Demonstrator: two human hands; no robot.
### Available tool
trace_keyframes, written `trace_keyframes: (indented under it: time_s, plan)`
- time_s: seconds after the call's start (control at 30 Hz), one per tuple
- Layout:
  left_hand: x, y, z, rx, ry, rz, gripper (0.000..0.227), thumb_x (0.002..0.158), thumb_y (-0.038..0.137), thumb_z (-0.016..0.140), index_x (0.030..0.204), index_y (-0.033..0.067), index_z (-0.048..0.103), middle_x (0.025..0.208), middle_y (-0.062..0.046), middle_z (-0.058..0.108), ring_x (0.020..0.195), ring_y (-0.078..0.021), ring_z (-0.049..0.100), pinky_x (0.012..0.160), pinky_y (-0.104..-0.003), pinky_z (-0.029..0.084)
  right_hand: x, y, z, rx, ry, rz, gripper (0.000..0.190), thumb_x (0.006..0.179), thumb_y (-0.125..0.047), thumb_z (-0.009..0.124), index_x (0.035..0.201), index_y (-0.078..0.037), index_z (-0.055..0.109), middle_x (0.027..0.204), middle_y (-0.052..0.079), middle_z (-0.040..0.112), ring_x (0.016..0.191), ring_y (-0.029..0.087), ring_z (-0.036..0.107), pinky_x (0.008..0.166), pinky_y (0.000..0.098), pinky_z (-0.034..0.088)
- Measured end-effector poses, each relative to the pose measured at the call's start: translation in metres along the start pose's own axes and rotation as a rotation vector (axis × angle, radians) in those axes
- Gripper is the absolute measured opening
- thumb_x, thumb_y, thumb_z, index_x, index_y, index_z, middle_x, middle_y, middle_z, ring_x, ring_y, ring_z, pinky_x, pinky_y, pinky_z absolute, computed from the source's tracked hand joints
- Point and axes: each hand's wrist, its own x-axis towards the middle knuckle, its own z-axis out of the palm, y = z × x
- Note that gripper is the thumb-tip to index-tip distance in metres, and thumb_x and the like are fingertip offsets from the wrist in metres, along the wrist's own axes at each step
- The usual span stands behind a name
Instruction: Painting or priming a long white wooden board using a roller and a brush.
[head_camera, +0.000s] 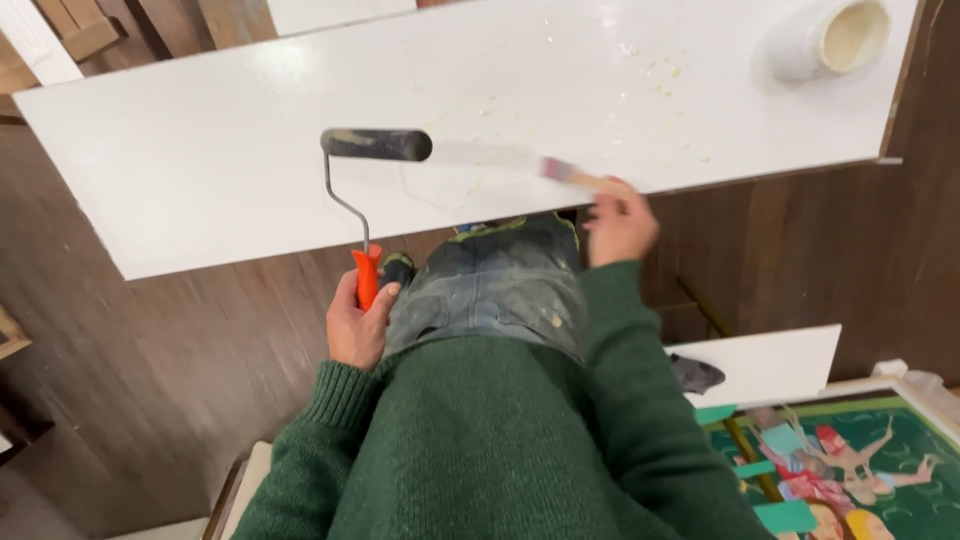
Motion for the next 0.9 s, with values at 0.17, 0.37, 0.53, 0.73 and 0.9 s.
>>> trace_keyframes:
  time_s: [0.17,0.37,0.53,0.73,0.9]
  plan:
    - [0.002,-0.007,-0.008,-0.054,-0.02,-0.005,0.037,0.092,0.022,0.074,0.12,0.0026,0.063,0.079,-0.001,0.059,0.064,-0.0079,0.053,0.058,-0.026,0.048,-0.021,-0.045,-0.01,-0.505,0.236,-0.736,0.016,0.103,-0.004,0.067,0.118,-0.002,0.073,0.099,0.014,0.074,0.082,0.02,0.07,0.068,0.0334,0.058]
    - [0.002,0.0,-0.013,-0.02,-0.036,-0.009,0.038,0.09,0.024,0.075,0.12,0.0044,0.063,0.079,0.0,0.06,0.063,-0.0084,0.055,0.057,-0.026,0.049,-0.086,-0.03,0.064,-0.895,-0.2,-1.224,0.008,0.1,-0.008,0.07,0.105,-0.003,0.073,0.078,0.007,0.066,0.07,0.022,0.065,0.057,0.0356,0.054]
    - [0.005,0.0,-0.019,-0.03,-0.038,-0.026,0.035,0.092,0.024,0.075,0.119,0.0042,0.063,0.077,-0.001,0.058,0.063,-0.0092,0.054,0.058,-0.027,0.048,-0.117,-0.041,0.096,-0.37,-0.421,-0.636,0.02,0.097,-0.009,0.069,0.116,-0.01,0.076,0.094,0.011,0.076,0.076,0.019,0.072,0.064,0.0328,0.061]
    - [0.008,0.008,-0.022,-0.012,-0.02,-0.04,0.037,0.09,0.023,0.074,0.12,0.0055,0.063,0.076,0.0,0.06,0.062,-0.0084,0.055,0.057,-0.027,0.048,-0.06,-0.029,0.009,-0.216,0.035,-0.287,0.016,0.094,-0.008,0.069,0.108,-0.004,0.076,0.09,0.014,0.076,0.075,0.025,0.07,0.068,0.0357,0.057]
    - [0.015,0.0,-0.021,-0.048,-0.041,-0.012,0.036,0.09,0.023,0.074,0.119,0.0045,0.063,0.079,0.0,0.06,0.062,-0.0083,0.055,0.057,-0.027,0.049,-0.073,-0.065,0.007,-0.614,0.085,-0.612,0.02,0.096,-0.007,0.07,0.114,-0.005,0.078,0.087,0.016,0.071,0.075,0.029,0.069,0.067,0.0407,0.056]
